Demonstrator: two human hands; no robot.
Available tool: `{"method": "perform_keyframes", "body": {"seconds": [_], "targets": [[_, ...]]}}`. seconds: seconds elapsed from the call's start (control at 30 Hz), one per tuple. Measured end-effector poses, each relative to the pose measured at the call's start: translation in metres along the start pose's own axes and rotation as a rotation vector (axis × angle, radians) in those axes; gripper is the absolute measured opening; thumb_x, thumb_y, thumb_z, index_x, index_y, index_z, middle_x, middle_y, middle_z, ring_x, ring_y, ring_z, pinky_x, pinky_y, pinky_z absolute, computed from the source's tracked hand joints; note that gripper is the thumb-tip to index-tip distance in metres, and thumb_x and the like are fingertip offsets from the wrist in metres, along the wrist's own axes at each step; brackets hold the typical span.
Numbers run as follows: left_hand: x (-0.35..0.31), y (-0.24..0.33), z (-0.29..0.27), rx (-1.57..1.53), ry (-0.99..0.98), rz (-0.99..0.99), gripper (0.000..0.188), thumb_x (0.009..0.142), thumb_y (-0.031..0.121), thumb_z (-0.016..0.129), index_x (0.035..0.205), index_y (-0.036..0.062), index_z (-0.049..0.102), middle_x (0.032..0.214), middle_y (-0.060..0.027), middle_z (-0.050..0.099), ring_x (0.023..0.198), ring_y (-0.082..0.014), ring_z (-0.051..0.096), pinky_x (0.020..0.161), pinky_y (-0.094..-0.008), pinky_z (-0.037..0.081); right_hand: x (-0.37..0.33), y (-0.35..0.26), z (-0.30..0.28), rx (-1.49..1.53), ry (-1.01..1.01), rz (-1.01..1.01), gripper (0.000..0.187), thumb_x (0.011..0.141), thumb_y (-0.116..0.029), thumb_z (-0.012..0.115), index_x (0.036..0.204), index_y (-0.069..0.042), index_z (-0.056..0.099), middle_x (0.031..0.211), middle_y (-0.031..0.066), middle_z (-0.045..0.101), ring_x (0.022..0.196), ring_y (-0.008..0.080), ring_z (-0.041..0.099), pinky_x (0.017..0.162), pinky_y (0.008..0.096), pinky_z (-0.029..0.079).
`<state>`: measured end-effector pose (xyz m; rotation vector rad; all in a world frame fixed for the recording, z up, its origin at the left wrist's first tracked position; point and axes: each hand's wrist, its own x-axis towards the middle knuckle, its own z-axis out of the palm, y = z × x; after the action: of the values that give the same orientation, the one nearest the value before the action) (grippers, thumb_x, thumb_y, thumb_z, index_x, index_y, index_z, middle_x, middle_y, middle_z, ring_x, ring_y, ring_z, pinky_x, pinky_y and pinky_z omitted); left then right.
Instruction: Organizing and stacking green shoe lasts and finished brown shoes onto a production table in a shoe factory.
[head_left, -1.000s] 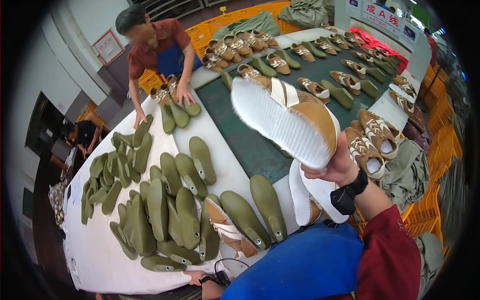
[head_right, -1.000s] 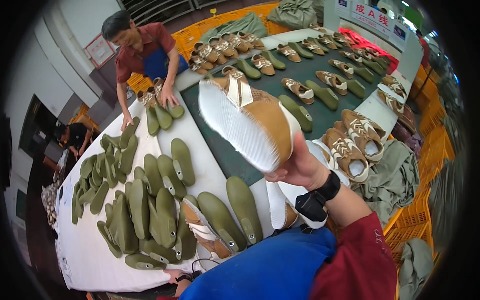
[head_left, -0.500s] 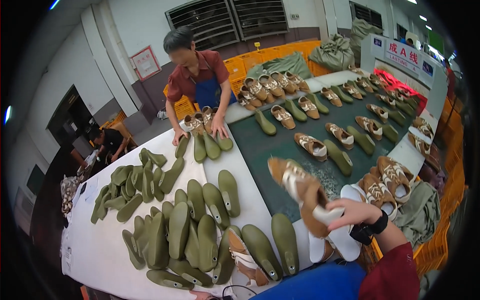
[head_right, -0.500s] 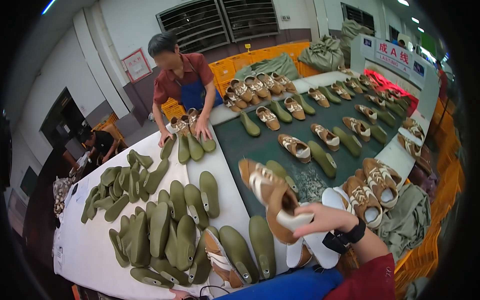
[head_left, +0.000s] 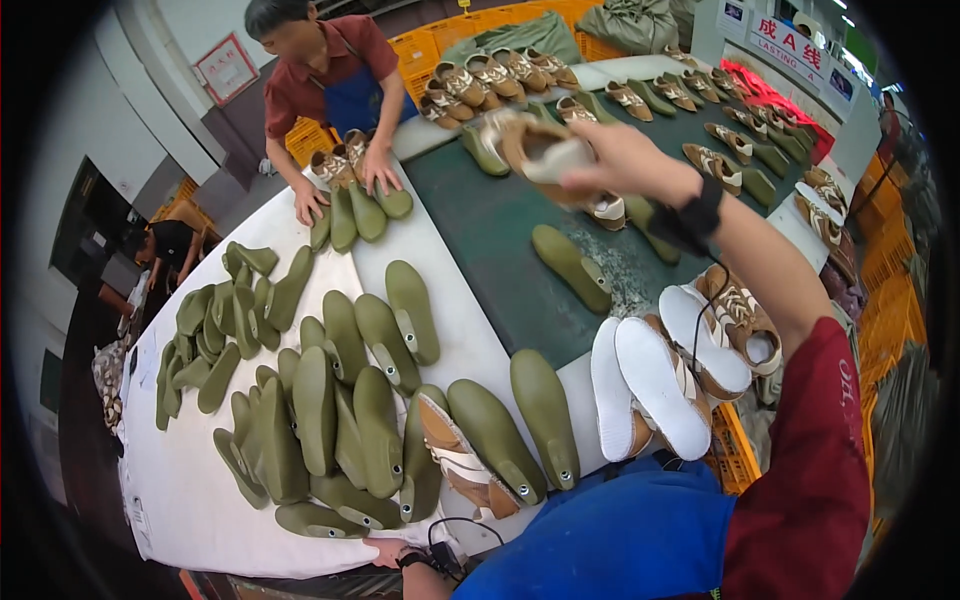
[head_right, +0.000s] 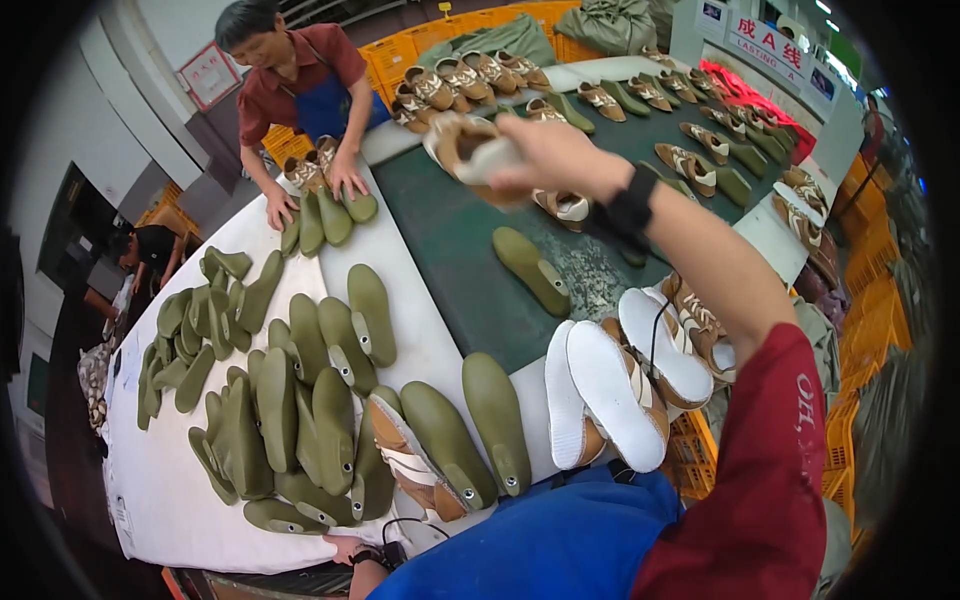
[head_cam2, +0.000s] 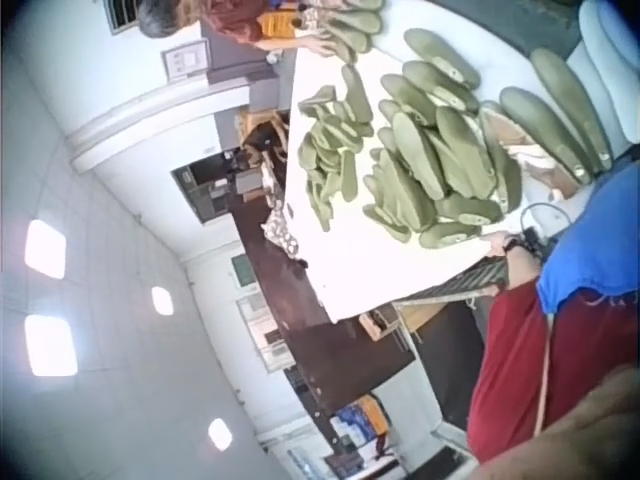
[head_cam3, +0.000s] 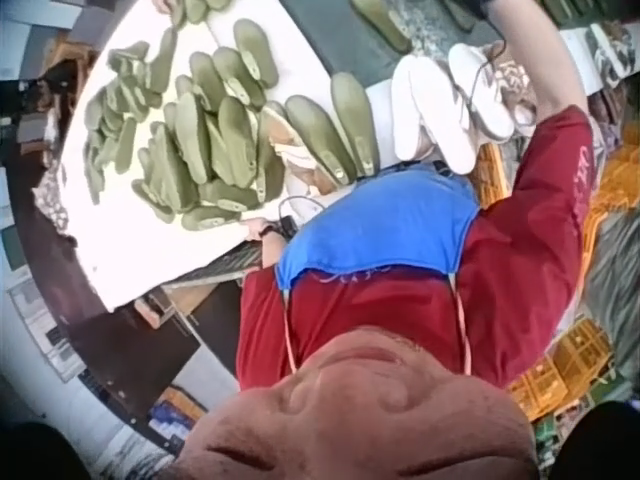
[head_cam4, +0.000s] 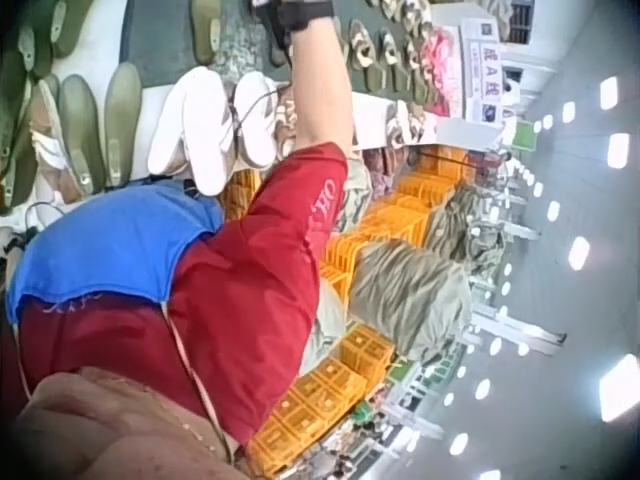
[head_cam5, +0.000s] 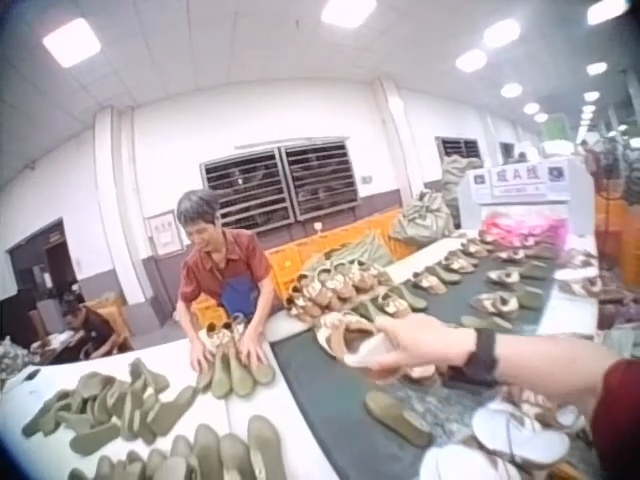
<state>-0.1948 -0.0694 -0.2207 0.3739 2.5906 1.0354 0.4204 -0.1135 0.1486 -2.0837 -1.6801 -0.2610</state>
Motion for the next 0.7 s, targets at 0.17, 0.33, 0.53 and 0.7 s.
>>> {"method": "perform_keyframes", "body": {"seconds": [0.17,0.33,0.53,0.7], "targets": [[0.002,-0.012,0.004,0.041,-0.014,-0.030,0.072,0.080,0.057,0.046,0.111,-0.0074,0.049,0.110,-0.0301,0.052,0.097,-0.0443,0.052,0.082,-0.0477,0.042,0.066,0.027,0.063,0.085,0.072,0.102,0.039,0.071,-0.038,0.067,0.091,-0.008,0.053,0.082,0.0133,0.062,0.077,0.0296,0.061,0.064,0.0381,0.046],[-0.030,0.007,-0.016,0.014,-0.045,-0.016,0.077,0.080,0.058,0.046,0.115,-0.0103,0.043,0.112,-0.0334,0.048,0.102,-0.0439,0.049,0.086,-0.0482,0.041,0.059,0.067,0.202,0.050,-0.168,0.189,0.035,0.062,-0.040,0.072,0.082,-0.014,0.060,0.081,0.0087,0.063,0.079,0.0276,0.061,0.068,0.0396,0.048],[-0.021,0.009,-0.021,0.087,0.001,-0.114,0.089,0.076,0.065,0.044,0.120,-0.0121,0.039,0.117,-0.0330,0.046,0.104,-0.0433,0.049,0.090,-0.0460,0.040,-0.002,0.067,0.305,-0.082,-0.626,0.395,0.036,0.069,-0.037,0.066,0.091,-0.008,0.066,0.093,0.0139,0.064,0.090,0.0266,0.061,0.079,0.0356,0.048],[-0.022,0.010,-0.012,0.132,-0.009,-0.097,0.090,0.076,0.066,0.043,0.120,-0.0119,0.039,0.117,-0.0329,0.046,0.104,-0.0432,0.049,0.090,-0.0459,0.040,0.008,0.067,0.299,-0.077,-0.419,0.422,0.019,0.076,-0.026,0.060,0.084,-0.009,0.066,0.087,0.0141,0.064,0.085,0.0275,0.062,0.073,0.0375,0.049]]}}
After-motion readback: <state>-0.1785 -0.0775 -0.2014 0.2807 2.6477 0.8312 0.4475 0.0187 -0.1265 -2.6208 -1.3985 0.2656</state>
